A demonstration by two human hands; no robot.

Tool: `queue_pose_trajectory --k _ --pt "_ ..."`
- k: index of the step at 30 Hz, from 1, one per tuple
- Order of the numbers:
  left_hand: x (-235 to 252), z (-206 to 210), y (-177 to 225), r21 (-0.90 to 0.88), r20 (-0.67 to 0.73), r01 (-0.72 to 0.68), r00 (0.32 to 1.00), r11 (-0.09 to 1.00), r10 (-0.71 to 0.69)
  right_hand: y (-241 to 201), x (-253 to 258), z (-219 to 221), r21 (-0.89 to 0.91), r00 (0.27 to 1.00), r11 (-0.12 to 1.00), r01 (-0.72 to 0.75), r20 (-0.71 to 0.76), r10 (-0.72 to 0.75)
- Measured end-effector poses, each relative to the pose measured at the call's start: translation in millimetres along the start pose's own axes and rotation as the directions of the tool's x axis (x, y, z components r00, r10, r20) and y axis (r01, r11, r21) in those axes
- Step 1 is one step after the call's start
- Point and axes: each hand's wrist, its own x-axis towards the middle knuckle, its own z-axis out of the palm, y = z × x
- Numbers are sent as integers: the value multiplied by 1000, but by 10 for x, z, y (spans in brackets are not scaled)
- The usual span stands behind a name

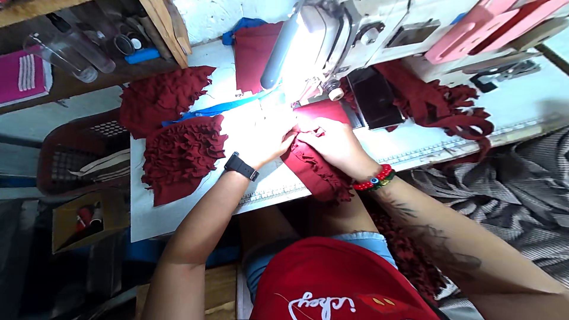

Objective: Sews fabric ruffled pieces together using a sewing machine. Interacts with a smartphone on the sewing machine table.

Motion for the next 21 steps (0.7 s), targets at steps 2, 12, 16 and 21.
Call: queue_pose_trajectory --k 2,12,16,21 --pt "2 6 -7 -15 -8 -3 1000 1000 3 24 18 72 -109 997 993 42 -53 -48" --pt "-44 -129 16 25 -16 101 995 995 -100 -20 -65 129 -333 950 890 311 86 -300" --pt "-15 -199 153 -132 -28 43 999 990 -47 -15 -113 95 -271 951 914 303 148 -272" --pt "93 -49 84 9 66 27 997 1000 -27 -1 -176 131 -233 954 928 292 144 -264"
